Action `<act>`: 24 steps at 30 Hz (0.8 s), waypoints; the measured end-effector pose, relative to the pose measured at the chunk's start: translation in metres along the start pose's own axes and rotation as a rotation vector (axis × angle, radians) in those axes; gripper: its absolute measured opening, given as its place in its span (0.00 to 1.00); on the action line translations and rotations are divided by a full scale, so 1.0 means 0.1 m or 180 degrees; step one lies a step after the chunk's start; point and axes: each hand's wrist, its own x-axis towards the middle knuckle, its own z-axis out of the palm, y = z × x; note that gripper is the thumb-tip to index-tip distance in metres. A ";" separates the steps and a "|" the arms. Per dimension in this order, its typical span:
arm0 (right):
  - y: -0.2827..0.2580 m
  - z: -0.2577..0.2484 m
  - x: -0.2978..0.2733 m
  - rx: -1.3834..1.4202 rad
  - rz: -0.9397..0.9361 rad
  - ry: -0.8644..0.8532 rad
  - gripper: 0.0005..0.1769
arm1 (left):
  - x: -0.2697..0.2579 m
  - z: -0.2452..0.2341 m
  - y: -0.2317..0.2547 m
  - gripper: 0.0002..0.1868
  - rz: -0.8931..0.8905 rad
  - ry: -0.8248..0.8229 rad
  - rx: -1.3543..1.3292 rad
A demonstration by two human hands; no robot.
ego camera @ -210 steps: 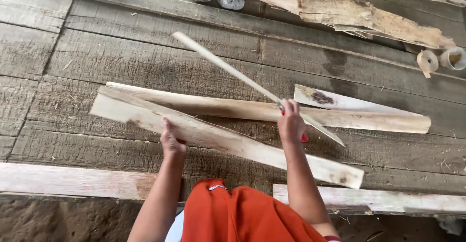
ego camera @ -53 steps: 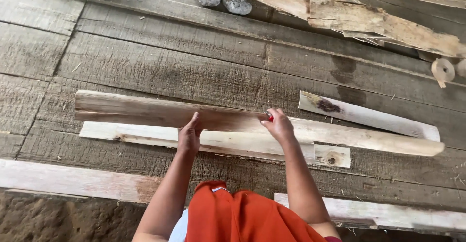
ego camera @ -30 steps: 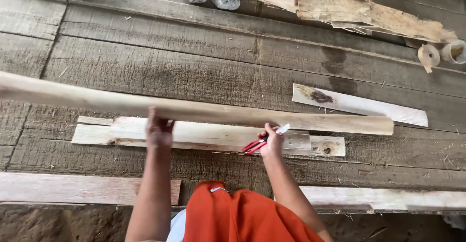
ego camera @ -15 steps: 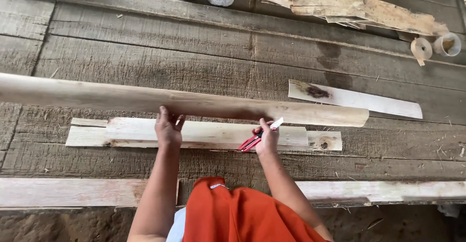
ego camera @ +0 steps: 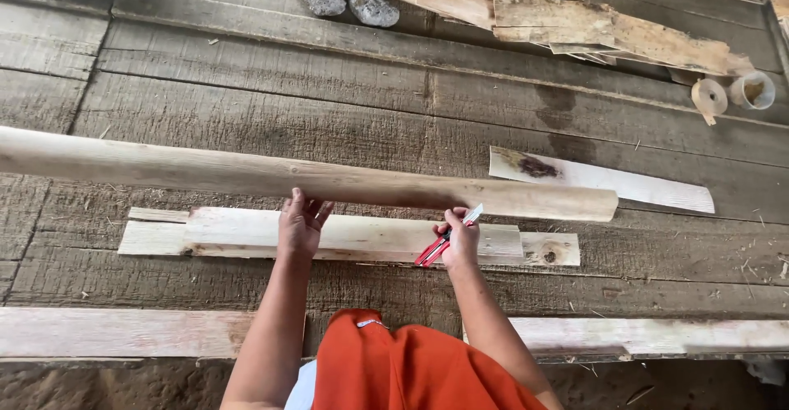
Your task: Cutting thin strips of wood or bark using a utility knife on a wooden floor.
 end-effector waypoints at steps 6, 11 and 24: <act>-0.15 0.08 -0.06 -0.0637 0.0009 -0.0539 0.20 | -0.07 0.37 -0.25 0.23 -0.0765 -0.0521 0.0395; 0.19 -0.06 0.04 -0.1415 0.0014 -0.0868 0.21 | 0.30 0.07 -0.48 0.13 -0.0878 -0.0133 0.0457; 0.10 0.18 -0.24 -0.5613 -0.1083 -0.2169 0.56 | -0.46 0.43 -0.32 0.25 -0.1511 -0.0930 0.3220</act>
